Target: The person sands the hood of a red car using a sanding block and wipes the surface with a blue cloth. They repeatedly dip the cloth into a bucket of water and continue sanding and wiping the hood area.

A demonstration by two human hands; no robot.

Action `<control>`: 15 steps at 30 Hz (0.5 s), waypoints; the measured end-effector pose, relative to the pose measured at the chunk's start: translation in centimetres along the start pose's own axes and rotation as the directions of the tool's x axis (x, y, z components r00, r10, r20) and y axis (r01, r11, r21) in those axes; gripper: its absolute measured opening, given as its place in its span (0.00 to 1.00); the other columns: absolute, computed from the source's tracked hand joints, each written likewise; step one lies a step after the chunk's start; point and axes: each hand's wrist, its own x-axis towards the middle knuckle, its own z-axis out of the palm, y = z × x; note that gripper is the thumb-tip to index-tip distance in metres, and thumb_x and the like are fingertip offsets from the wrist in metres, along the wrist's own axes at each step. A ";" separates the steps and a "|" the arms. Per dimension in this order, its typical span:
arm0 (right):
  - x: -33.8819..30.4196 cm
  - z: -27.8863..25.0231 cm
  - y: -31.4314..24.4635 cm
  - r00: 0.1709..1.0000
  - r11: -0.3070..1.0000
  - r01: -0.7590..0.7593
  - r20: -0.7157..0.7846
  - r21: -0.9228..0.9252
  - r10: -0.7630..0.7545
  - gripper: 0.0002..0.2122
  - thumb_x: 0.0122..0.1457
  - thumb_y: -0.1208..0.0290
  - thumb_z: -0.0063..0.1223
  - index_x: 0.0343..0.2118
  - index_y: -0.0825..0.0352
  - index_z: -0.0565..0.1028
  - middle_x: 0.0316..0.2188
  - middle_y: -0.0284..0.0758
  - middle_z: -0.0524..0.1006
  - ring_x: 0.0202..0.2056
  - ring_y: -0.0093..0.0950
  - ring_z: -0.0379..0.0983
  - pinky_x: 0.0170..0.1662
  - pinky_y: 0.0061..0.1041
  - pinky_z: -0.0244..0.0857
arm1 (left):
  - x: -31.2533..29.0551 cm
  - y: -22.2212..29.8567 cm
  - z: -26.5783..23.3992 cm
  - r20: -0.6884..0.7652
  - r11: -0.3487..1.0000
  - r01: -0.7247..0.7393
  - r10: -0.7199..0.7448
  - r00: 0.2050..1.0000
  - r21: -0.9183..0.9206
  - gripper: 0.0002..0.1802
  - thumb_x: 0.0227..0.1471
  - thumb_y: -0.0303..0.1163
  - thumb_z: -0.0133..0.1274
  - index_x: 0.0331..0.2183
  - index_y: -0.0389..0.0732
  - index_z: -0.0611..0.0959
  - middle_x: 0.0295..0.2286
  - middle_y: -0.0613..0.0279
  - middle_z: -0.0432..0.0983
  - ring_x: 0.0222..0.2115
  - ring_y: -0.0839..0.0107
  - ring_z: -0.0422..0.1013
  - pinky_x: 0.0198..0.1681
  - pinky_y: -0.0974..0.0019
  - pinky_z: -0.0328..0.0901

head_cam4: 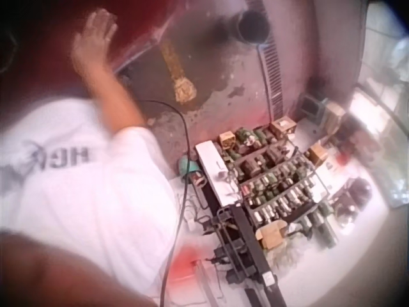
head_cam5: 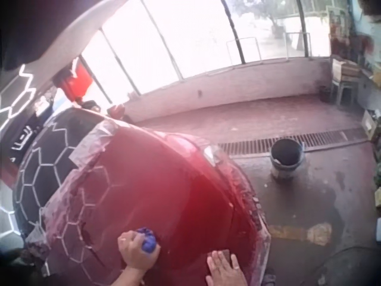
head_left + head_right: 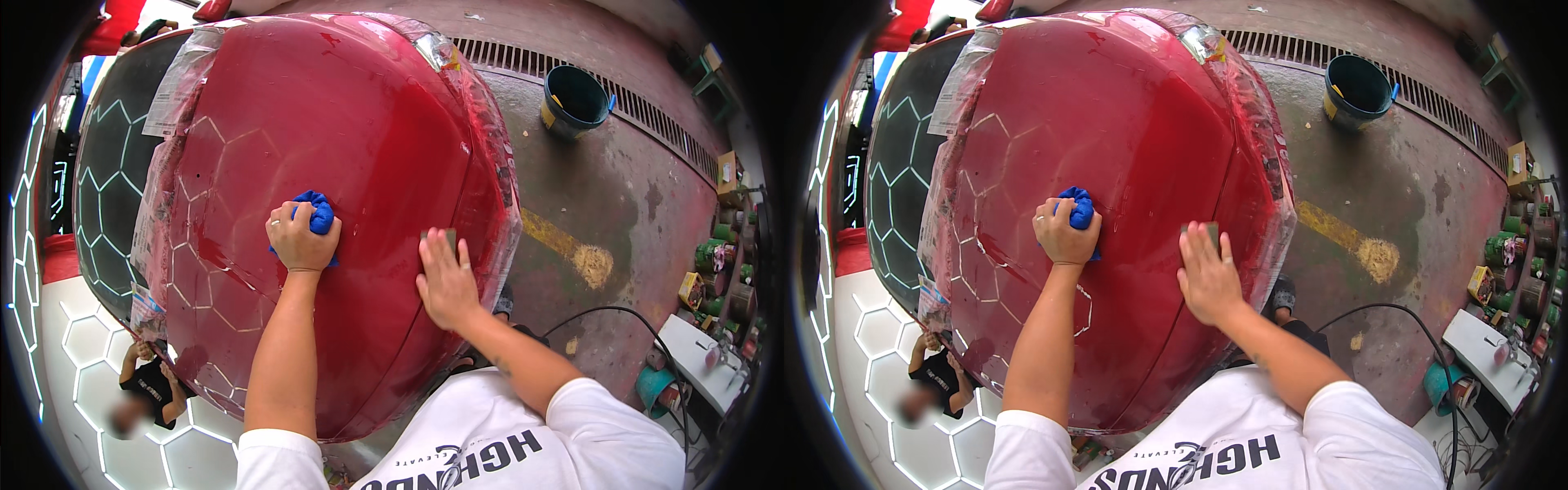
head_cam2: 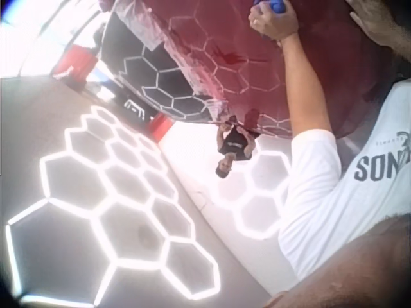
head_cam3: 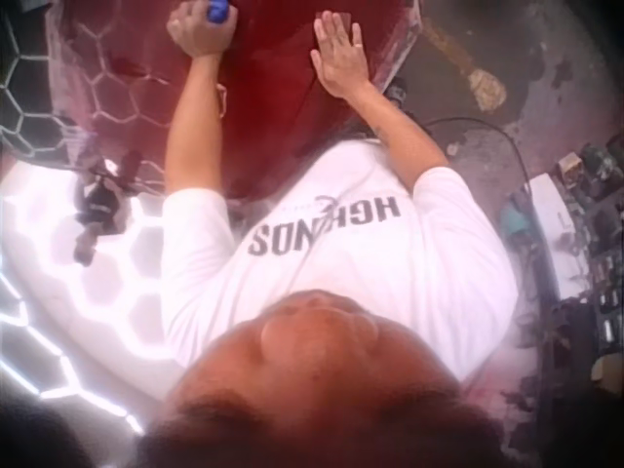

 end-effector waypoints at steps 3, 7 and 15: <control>11.9 -2.5 8.5 0.937 0.971 -0.231 -0.283 -0.059 0.205 0.33 0.75 0.62 0.49 0.77 0.75 0.57 0.80 0.56 0.55 0.81 0.50 0.47 0.81 0.59 0.38 | 0.7 0.8 0.3 -0.011 1.000 -0.014 0.014 1.000 -0.001 0.18 0.39 0.41 0.73 0.34 0.46 0.86 0.37 0.61 0.82 0.41 0.54 0.77 0.49 0.48 0.69; 10.7 -1.7 7.0 0.942 0.967 -0.255 -0.221 0.011 0.251 0.34 0.76 0.61 0.48 0.78 0.74 0.57 0.81 0.55 0.51 0.82 0.50 0.45 0.82 0.59 0.37 | 0.1 0.4 0.1 -0.012 1.000 -0.028 0.028 1.000 0.009 0.18 0.40 0.41 0.73 0.34 0.46 0.87 0.37 0.61 0.81 0.42 0.54 0.77 0.49 0.48 0.69; 11.7 -0.9 8.4 0.934 0.985 -0.162 -0.330 -0.058 0.134 0.33 0.77 0.60 0.49 0.74 0.81 0.59 0.76 0.64 0.58 0.79 0.58 0.51 0.80 0.57 0.45 | 0.4 0.5 0.2 0.001 1.000 0.001 -0.001 1.000 0.009 0.17 0.40 0.41 0.73 0.33 0.47 0.87 0.37 0.63 0.82 0.42 0.54 0.77 0.49 0.49 0.69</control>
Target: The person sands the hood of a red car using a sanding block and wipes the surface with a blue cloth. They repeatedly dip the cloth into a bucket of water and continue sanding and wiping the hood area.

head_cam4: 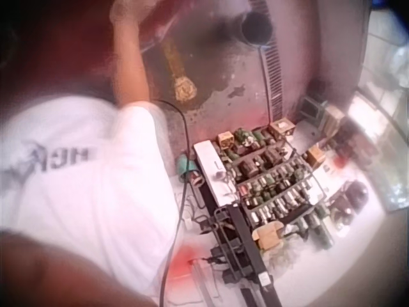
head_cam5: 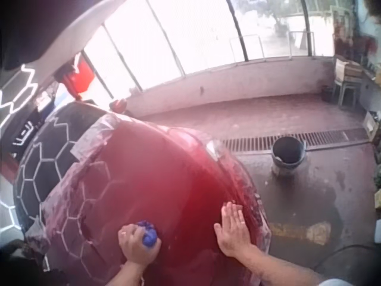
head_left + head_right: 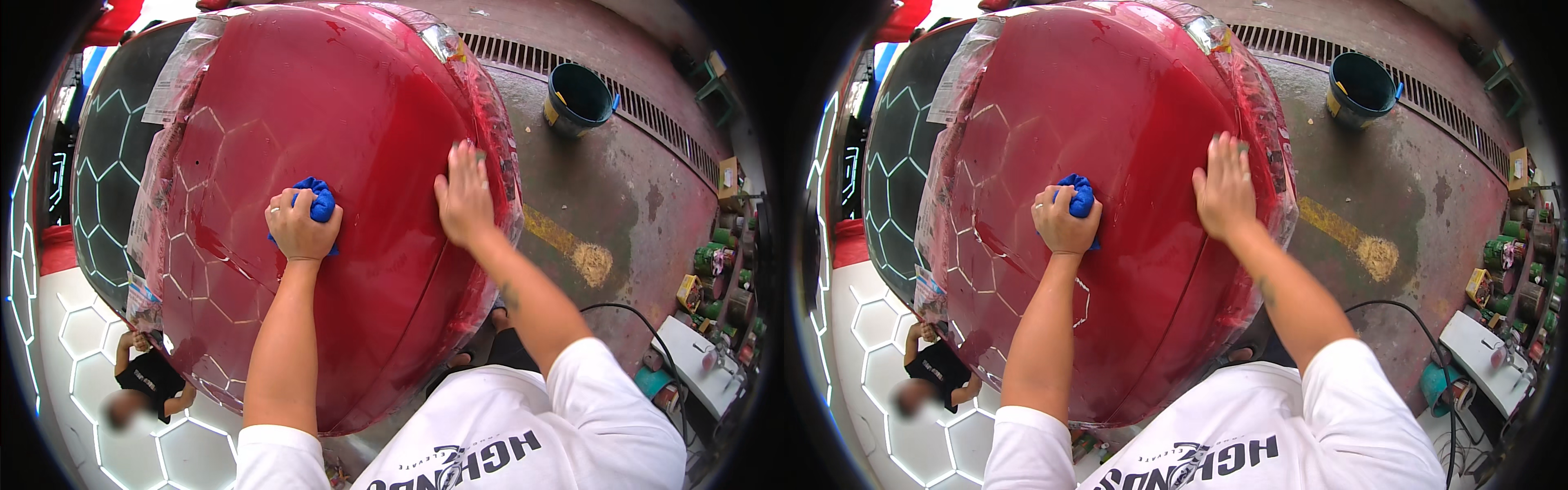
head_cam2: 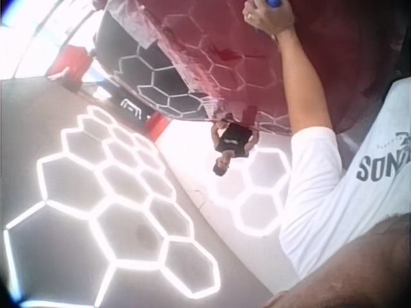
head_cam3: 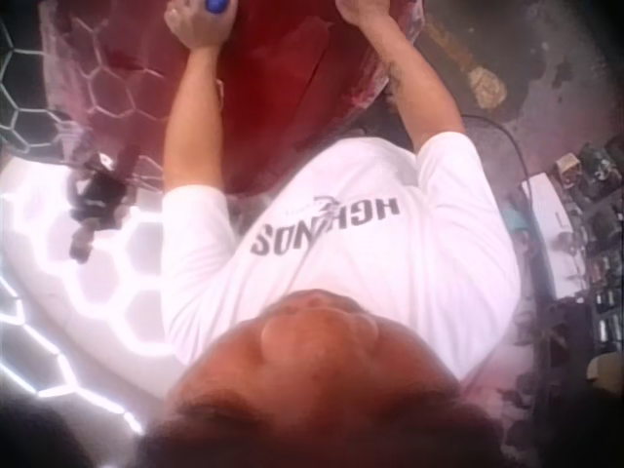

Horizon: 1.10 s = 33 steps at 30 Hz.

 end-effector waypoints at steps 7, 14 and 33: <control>11.8 -0.9 3.5 0.999 0.931 0.017 0.022 0.365 -0.027 0.27 0.81 0.58 0.40 0.71 0.76 0.69 0.75 0.57 0.64 0.78 0.52 0.56 0.81 0.50 0.48 | 0.0 0.3 0.5 -0.020 1.000 -0.008 0.008 1.000 -0.008 0.17 0.40 0.41 0.72 0.33 0.46 0.86 0.37 0.60 0.82 0.42 0.53 0.77 0.48 0.48 0.70; -16.1 -2.5 -13.1 0.803 0.839 0.347 0.329 0.420 -0.497 0.35 0.72 0.57 0.54 0.74 0.79 0.64 0.79 0.56 0.59 0.81 0.51 0.48 0.82 0.52 0.41 | -0.2 -0.2 0.2 -0.008 1.000 -0.004 0.004 1.000 -0.022 0.17 0.39 0.41 0.73 0.33 0.46 0.87 0.37 0.61 0.82 0.41 0.54 0.77 0.49 0.49 0.70; -7.3 -3.2 -8.5 0.881 0.955 0.246 0.372 0.166 -0.292 0.36 0.72 0.57 0.56 0.75 0.77 0.62 0.79 0.57 0.56 0.81 0.51 0.50 0.82 0.49 0.41 | -0.2 -0.4 0.4 -0.054 0.999 -0.007 0.005 0.999 -0.036 0.17 0.39 0.41 0.73 0.32 0.47 0.86 0.36 0.66 0.81 0.41 0.57 0.78 0.49 0.49 0.69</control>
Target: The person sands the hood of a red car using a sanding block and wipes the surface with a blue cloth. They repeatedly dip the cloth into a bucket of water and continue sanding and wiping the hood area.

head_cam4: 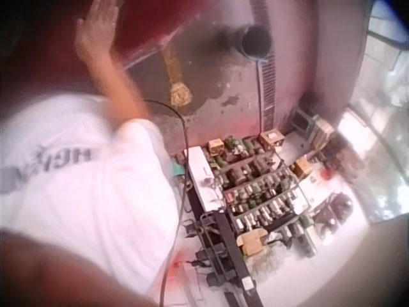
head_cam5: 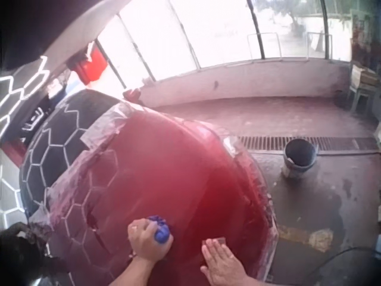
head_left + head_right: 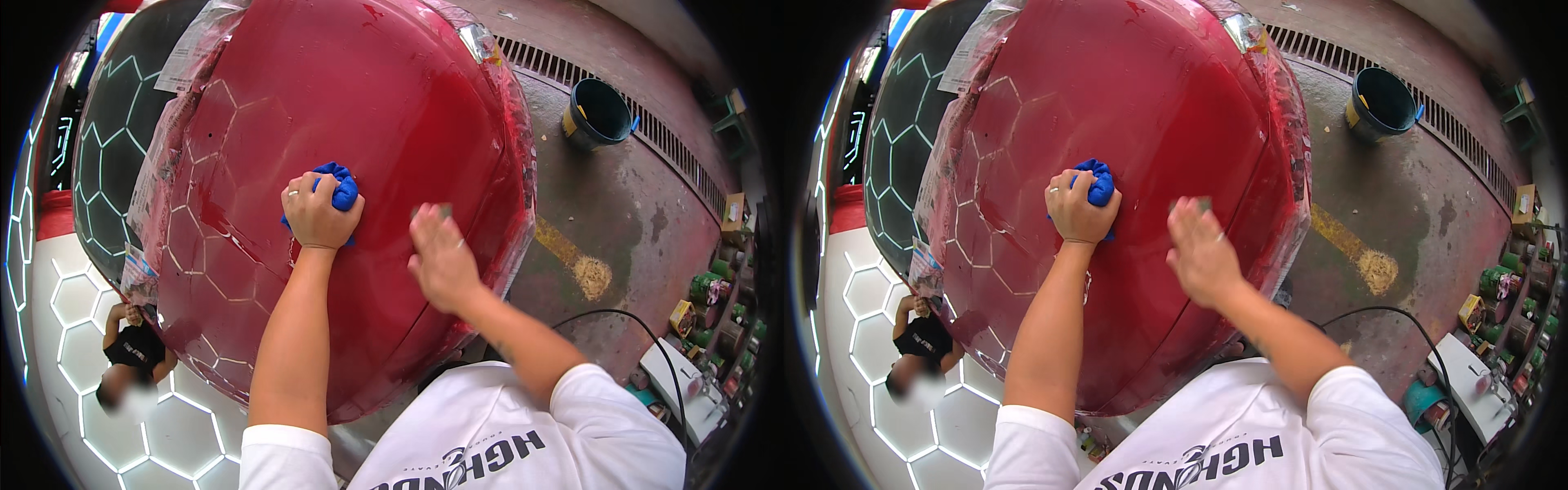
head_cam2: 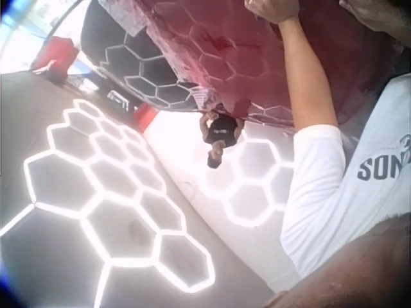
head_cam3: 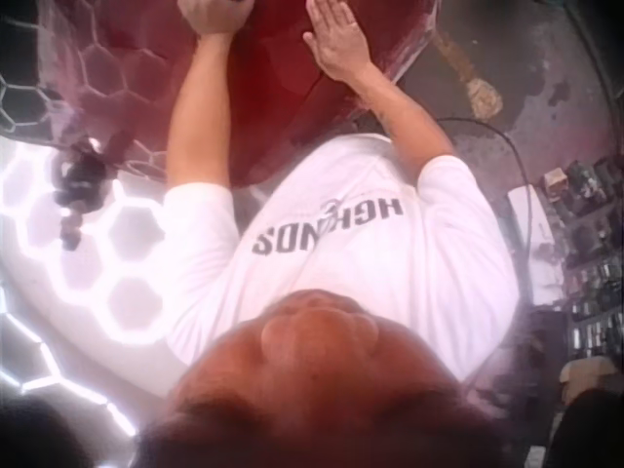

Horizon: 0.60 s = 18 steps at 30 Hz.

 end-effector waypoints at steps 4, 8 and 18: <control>11.1 -2.7 13.7 0.878 0.958 -0.282 -0.417 -0.052 0.236 0.32 0.79 0.59 0.46 0.75 0.78 0.58 0.78 0.61 0.56 0.80 0.57 0.49 0.81 0.53 0.44 | 1.3 0.8 0.2 0.001 1.000 0.002 -0.001 1.000 -0.022 0.17 0.38 0.42 0.74 0.28 0.50 0.82 0.35 0.66 0.81 0.40 0.57 0.77 0.48 0.50 0.68; 2.3 1.5 4.1 0.961 0.988 -0.145 -0.230 0.057 0.154 0.38 0.77 0.57 0.49 0.79 0.76 0.51 0.81 0.57 0.48 0.82 0.54 0.41 0.82 0.55 0.38 | 0.3 -0.2 0.0 0.003 1.000 0.011 -0.011 1.000 0.001 0.17 0.38 0.42 0.74 0.30 0.49 0.84 0.36 0.65 0.81 0.41 0.57 0.77 0.49 0.49 0.69; 11.6 -2.5 13.8 0.856 0.957 -0.286 -0.459 -0.037 0.238 0.32 0.79 0.57 0.45 0.75 0.78 0.60 0.77 0.60 0.59 0.79 0.57 0.51 0.80 0.54 0.47 | 0.9 0.5 -0.1 0.027 1.000 0.012 -0.013 1.000 0.010 0.17 0.38 0.42 0.74 0.30 0.49 0.85 0.37 0.64 0.82 0.41 0.56 0.78 0.49 0.49 0.70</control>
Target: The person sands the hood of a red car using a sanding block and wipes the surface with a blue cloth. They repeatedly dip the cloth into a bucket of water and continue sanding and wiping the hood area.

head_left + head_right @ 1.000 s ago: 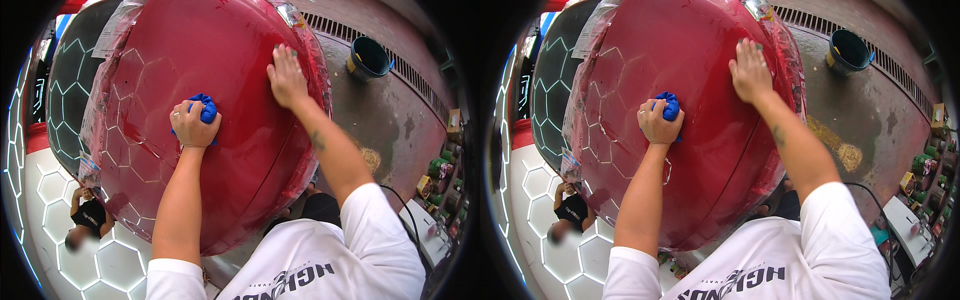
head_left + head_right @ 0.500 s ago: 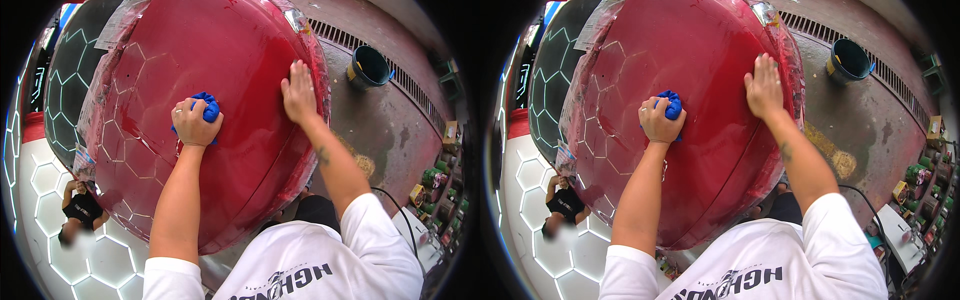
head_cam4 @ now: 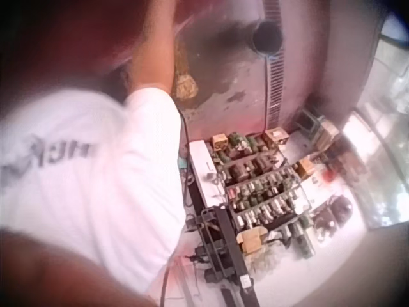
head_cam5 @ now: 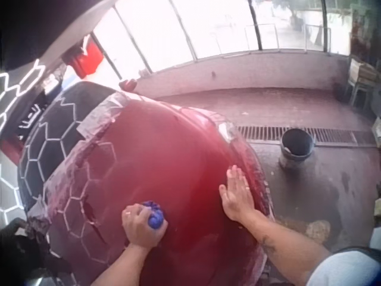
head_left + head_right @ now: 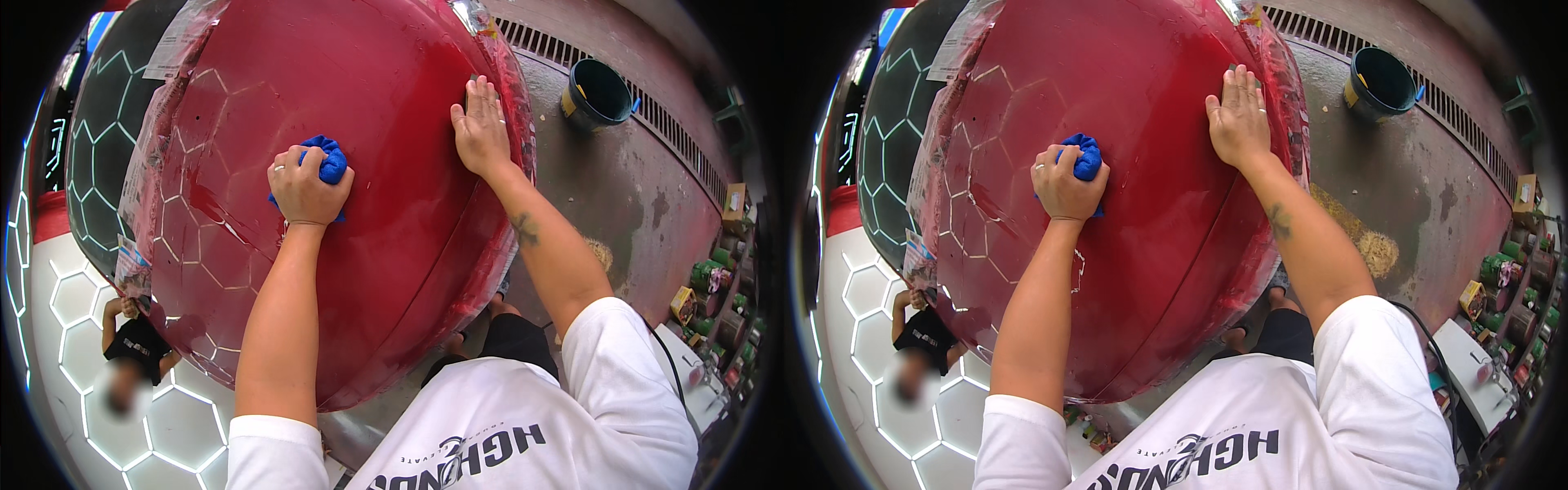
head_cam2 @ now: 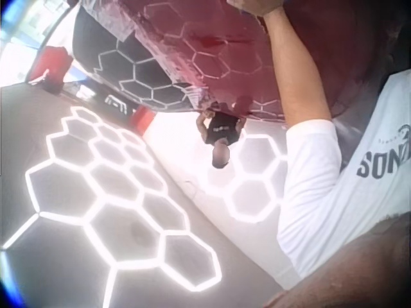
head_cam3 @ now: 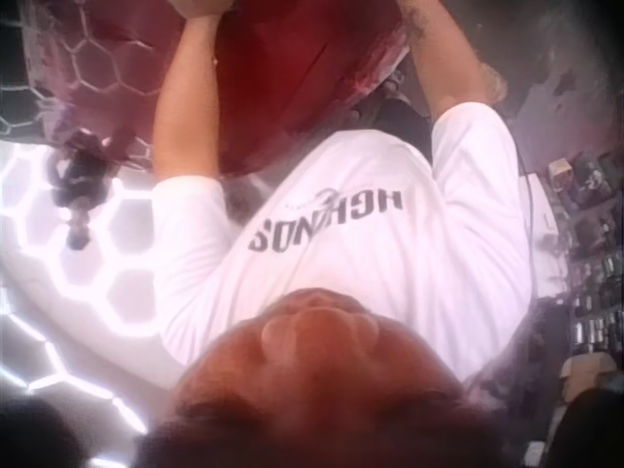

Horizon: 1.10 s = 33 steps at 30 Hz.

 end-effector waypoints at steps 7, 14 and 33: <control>-24.0 -5.1 -12.7 0.902 0.956 0.097 0.382 0.275 -0.202 0.37 0.75 0.59 0.52 0.78 0.77 0.53 0.81 0.60 0.49 0.82 0.56 0.43 0.82 0.55 0.39 | -1.5 -0.8 -0.3 0.023 1.000 0.027 -0.028 0.999 0.009 0.16 0.41 0.43 0.73 0.32 0.48 0.86 0.37 0.64 0.82 0.42 0.55 0.78 0.50 0.49 0.70; 0.2 0.5 0.7 0.988 0.989 -0.140 0.066 -0.038 0.142 0.35 0.81 0.50 0.38 0.76 0.78 0.58 0.78 0.61 0.55 0.79 0.55 0.50 0.81 0.51 0.45 | -0.6 0.2 -0.4 -0.020 0.997 -0.045 0.044 0.999 -0.057 0.19 0.44 0.47 0.73 0.36 0.50 0.87 0.42 0.62 0.82 0.45 0.54 0.77 0.53 0.45 0.68; -35.9 0.4 -22.7 0.977 0.975 0.203 0.089 -0.095 -0.194 0.34 0.80 0.57 0.42 0.78 0.79 0.53 0.81 0.58 0.48 0.82 0.56 0.42 0.81 0.54 0.41 | -55.0 -15.5 -26.0 -0.065 0.991 0.132 -0.133 0.989 -0.028 0.29 0.43 0.38 0.76 0.48 0.48 0.85 0.56 0.50 0.77 0.60 0.40 0.71 0.64 0.37 0.64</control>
